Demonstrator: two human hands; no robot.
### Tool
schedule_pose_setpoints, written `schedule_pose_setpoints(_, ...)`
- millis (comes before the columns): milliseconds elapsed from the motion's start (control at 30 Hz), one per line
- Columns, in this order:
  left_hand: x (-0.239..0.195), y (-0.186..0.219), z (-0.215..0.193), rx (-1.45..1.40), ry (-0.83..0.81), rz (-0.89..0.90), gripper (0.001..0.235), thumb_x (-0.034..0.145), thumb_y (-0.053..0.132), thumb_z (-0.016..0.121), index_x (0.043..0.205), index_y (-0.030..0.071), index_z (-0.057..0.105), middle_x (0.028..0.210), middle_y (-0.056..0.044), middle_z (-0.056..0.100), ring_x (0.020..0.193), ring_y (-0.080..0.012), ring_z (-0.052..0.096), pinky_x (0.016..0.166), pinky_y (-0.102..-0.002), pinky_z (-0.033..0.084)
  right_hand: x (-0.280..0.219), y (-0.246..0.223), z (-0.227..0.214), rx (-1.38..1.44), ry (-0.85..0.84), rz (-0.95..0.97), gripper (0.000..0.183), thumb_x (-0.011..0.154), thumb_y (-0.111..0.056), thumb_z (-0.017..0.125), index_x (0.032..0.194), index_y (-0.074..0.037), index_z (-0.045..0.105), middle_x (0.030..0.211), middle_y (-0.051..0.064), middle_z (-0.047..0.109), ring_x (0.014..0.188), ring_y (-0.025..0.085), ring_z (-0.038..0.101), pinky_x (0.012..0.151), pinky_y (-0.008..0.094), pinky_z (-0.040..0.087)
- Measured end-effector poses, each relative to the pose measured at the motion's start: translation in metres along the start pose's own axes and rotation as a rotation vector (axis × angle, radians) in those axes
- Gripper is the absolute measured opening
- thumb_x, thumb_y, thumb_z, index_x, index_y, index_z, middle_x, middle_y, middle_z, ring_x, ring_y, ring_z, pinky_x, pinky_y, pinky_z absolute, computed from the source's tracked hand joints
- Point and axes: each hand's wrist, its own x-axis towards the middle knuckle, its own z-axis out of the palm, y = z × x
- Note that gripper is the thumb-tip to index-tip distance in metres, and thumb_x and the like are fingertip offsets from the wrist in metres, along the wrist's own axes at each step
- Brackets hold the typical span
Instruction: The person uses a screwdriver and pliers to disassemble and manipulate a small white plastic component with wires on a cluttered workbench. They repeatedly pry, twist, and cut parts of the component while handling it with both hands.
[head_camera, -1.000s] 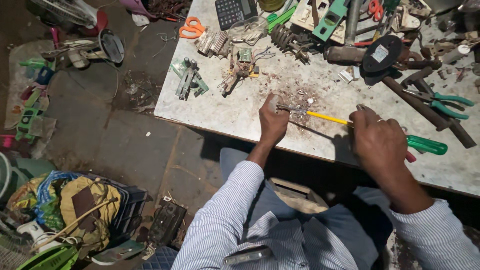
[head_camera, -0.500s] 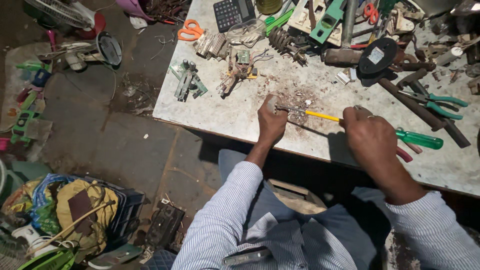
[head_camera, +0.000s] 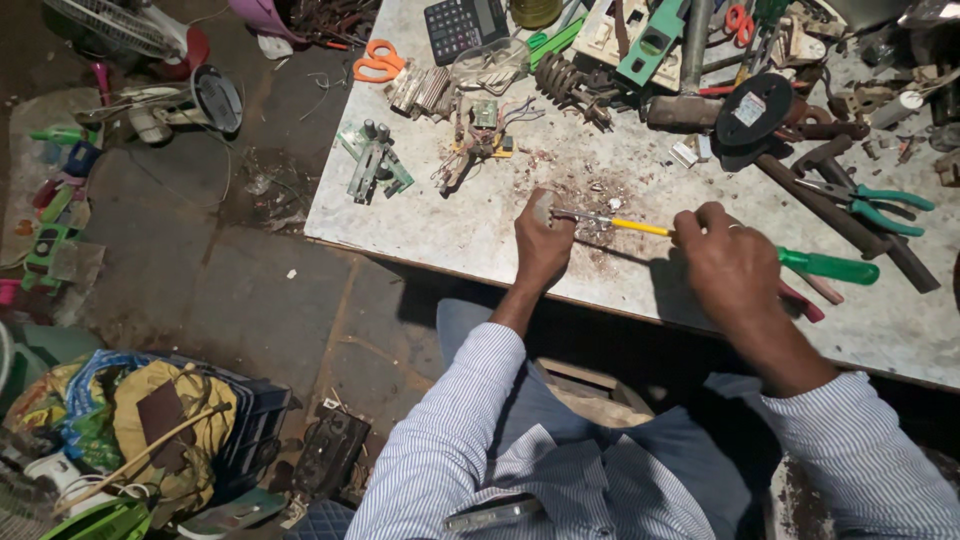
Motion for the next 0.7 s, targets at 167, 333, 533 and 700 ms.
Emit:
schedule_pose_setpoints(167, 0.0, 0.001, -0.001, 0.018, -0.026, -0.079, 0.007, 0.088, 0.003, 0.064, 0.092, 0.002, 0.059, 0.075, -0.006, 0.063, 0.072, -0.0119, 0.06, 0.065, -0.03, 0.051, 0.006, 0.005, 0.002, 0.197, -0.21, 0.051, 0.023, 0.097, -0.029, 0.067, 0.102, -0.006, 0.064, 0.083, 0.017, 0.067, 0.074, 0.037, 0.069, 0.064, 0.049, 0.055)
schedule_pose_setpoints(333, 0.0, 0.001, 0.0, 0.005, -0.031, -0.045, 0.008, 0.086, 0.001, 0.062, 0.094, 0.002, 0.061, 0.075, -0.008, 0.064, 0.072, -0.0127, 0.06, 0.067, -0.031, 0.051, 0.01, 0.011, -0.007, 0.279, -0.211, 0.005, 0.014, 0.094, -0.024, 0.066, 0.1, -0.012, 0.067, 0.085, 0.015, 0.067, 0.08, 0.038, 0.069, 0.069, 0.051, 0.055)
schedule_pose_setpoints(533, -0.001, 0.001, 0.0, 0.027, -0.021, 0.014, 0.008, 0.088, 0.002, 0.064, 0.093, 0.003, 0.058, 0.076, -0.007, 0.063, 0.072, -0.0121, 0.061, 0.067, -0.03, 0.051, 0.006, 0.0, -0.004, 0.129, -0.107, 0.043, 0.014, 0.094, -0.021, 0.067, 0.103, -0.01, 0.065, 0.1, 0.013, 0.066, 0.075, 0.034, 0.069, 0.06, 0.047, 0.054)
schedule_pose_setpoints(700, -0.001, 0.001, 0.0, 0.018, -0.027, 0.003, 0.008, 0.087, 0.001, 0.064, 0.091, 0.002, 0.058, 0.073, -0.007, 0.061, 0.069, -0.013, 0.058, 0.064, -0.031, 0.05, 0.004, 0.0, 0.011, 0.104, 0.011, -0.006, 0.018, 0.096, -0.016, 0.065, 0.112, -0.009, 0.065, 0.094, 0.01, 0.063, 0.086, 0.03, 0.069, 0.072, 0.043, 0.056)
